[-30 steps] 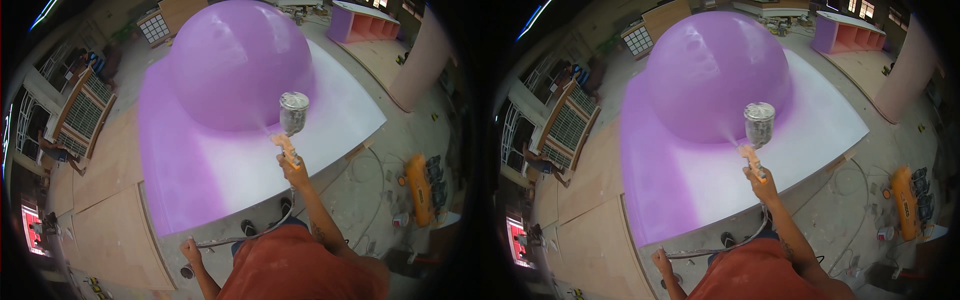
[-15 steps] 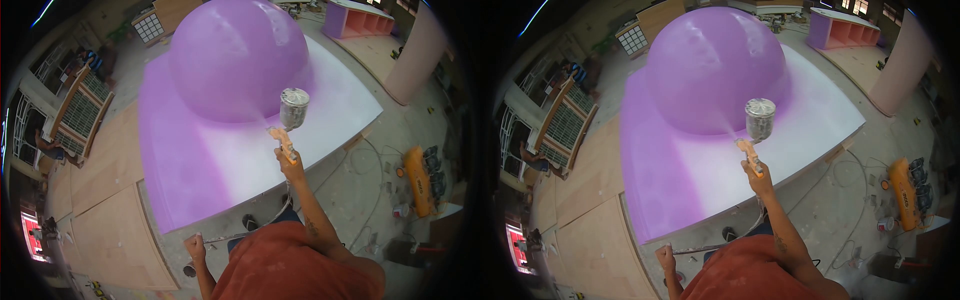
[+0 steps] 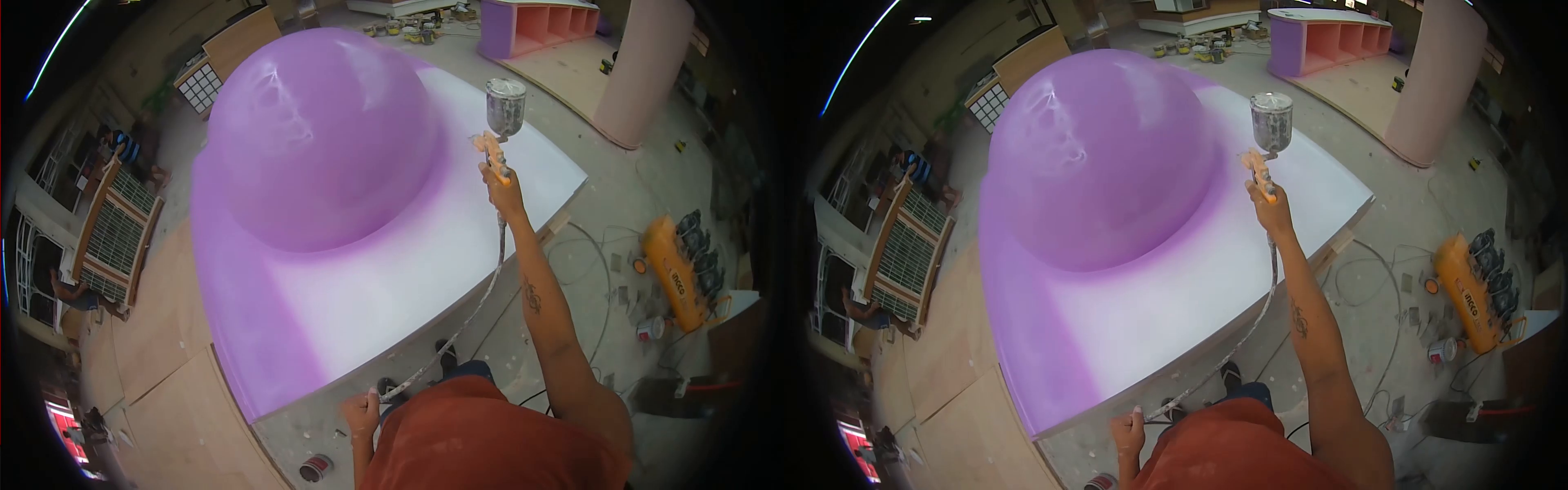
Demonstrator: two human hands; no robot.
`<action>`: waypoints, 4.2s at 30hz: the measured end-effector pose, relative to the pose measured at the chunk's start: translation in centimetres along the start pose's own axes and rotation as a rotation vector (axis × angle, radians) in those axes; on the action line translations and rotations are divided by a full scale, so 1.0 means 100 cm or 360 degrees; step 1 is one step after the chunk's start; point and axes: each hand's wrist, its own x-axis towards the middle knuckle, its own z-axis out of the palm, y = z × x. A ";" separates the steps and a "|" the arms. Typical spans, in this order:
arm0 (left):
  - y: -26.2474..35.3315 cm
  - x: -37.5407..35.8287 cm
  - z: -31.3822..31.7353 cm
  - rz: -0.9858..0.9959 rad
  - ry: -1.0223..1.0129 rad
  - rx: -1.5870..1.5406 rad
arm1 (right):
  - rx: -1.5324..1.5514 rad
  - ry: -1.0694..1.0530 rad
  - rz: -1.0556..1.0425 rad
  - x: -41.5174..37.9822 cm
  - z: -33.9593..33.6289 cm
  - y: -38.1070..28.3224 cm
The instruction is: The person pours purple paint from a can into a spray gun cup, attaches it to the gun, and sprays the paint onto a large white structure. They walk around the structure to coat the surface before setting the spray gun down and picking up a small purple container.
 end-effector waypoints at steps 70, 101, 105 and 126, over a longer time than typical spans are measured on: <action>-0.260 -0.250 -0.259 -0.0475 0.0859 -0.0348 | 0.0238 -0.0918 0.0323 -0.510 0.303 -0.031; -0.253 -0.243 -0.219 0.0035 0.0026 -0.0040 | -0.0196 0.0125 -0.0111 -0.393 0.141 0.018; -0.240 -0.244 -0.236 -0.0065 0.0061 -0.0136 | -0.0362 0.0037 0.0179 -0.394 0.136 0.011; -0.362 -0.339 -0.369 -0.0250 0.0656 -0.0195 | 0.0131 -0.0707 0.0612 -0.656 0.381 0.004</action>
